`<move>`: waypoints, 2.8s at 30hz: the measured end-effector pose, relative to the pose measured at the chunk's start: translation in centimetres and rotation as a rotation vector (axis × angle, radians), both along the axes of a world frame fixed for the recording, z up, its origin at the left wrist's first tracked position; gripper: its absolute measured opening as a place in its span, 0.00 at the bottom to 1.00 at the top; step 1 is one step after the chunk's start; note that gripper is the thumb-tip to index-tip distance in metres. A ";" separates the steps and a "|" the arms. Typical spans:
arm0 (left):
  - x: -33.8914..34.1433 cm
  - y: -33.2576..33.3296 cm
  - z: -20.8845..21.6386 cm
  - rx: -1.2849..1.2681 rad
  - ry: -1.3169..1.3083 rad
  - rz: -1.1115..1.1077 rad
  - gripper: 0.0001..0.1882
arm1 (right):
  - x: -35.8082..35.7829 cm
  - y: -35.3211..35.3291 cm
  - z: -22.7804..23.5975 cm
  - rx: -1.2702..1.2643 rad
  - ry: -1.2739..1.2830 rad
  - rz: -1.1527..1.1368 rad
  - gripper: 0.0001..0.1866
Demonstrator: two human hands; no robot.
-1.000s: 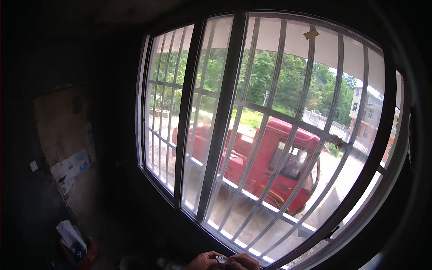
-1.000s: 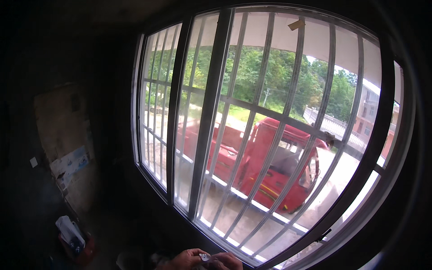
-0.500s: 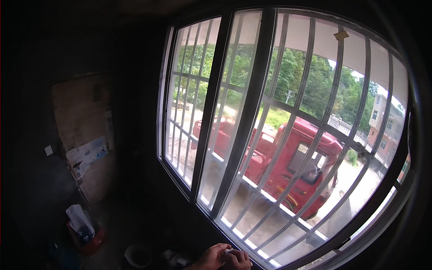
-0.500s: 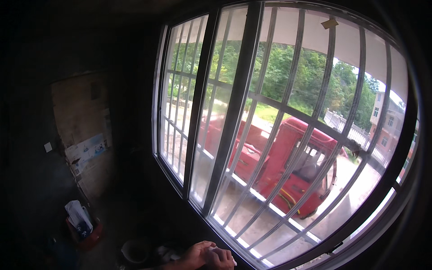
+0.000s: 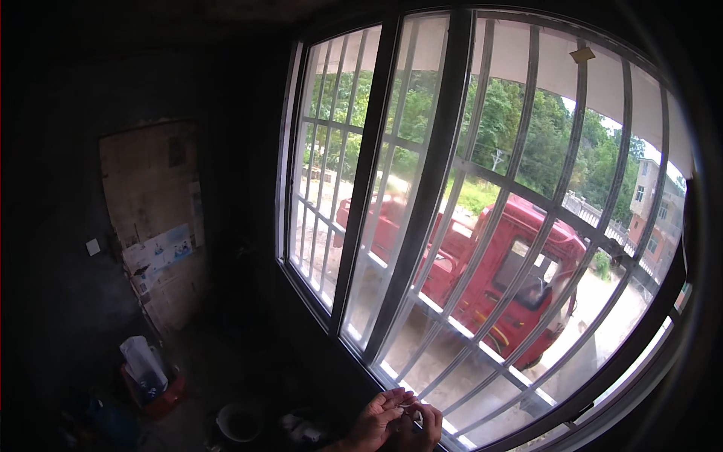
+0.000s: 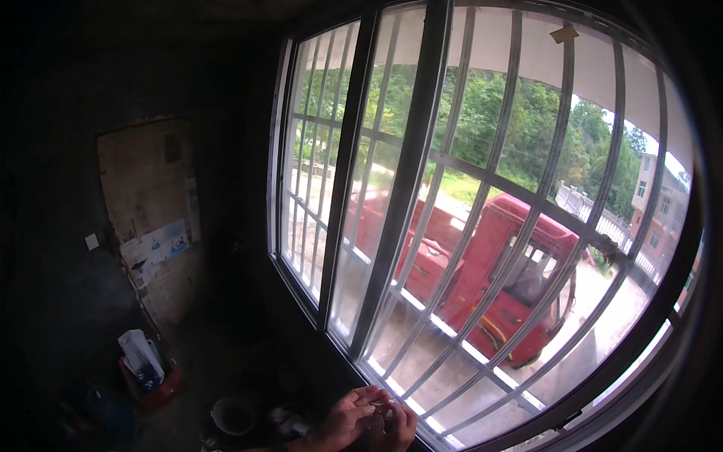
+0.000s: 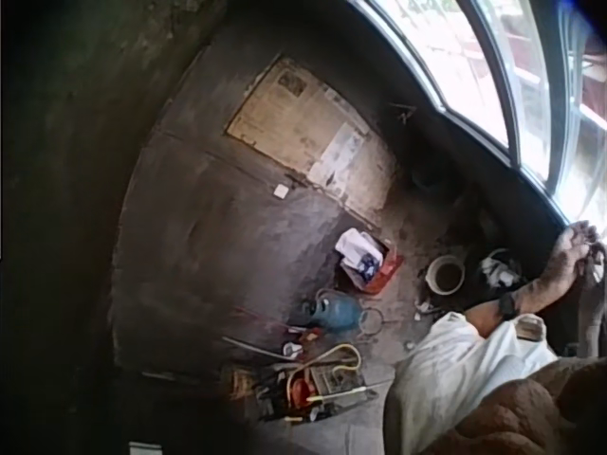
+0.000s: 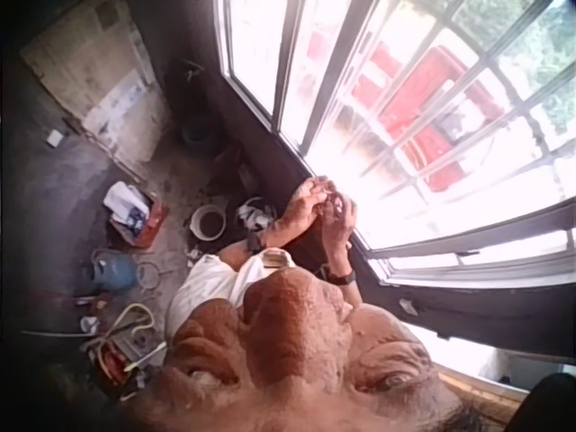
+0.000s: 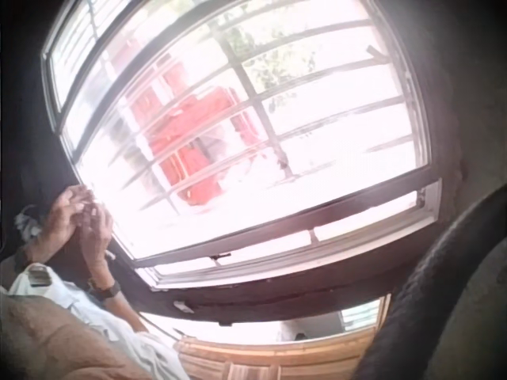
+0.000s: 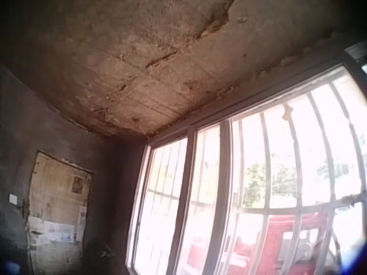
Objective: The recorder is installing or adjusting a window screen and sealing it with adhesive tape.
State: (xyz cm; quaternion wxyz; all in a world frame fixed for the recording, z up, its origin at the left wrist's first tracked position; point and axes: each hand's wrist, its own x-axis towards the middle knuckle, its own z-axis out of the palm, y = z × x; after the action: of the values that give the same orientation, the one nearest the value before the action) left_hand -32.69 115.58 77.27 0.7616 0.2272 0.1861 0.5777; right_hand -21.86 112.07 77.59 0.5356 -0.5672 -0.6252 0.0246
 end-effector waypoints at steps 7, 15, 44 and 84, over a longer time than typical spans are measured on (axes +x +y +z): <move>1.0 -0.3 0.7 0.234 0.239 -0.064 0.23 | 2.5 -0.2 -3.6 -0.490 0.620 0.291 0.14; 0.2 0.8 -2.7 0.572 0.667 0.172 0.23 | -1.3 -2.1 -1.1 -0.208 0.495 0.178 0.18; 5.7 2.0 -10.3 0.731 0.609 -0.284 0.46 | 0.9 -0.6 4.6 0.027 -0.055 -0.143 0.24; 0.9 -1.0 -3.5 -0.158 0.109 -0.333 0.17 | -0.8 -2.2 0.4 -0.200 -0.077 0.196 0.30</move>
State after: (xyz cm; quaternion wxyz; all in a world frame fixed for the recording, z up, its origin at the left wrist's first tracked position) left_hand -31.81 114.53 73.75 0.8509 0.2253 0.2317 0.4142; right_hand -22.62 109.90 77.96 0.4471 -0.5546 -0.6919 0.1173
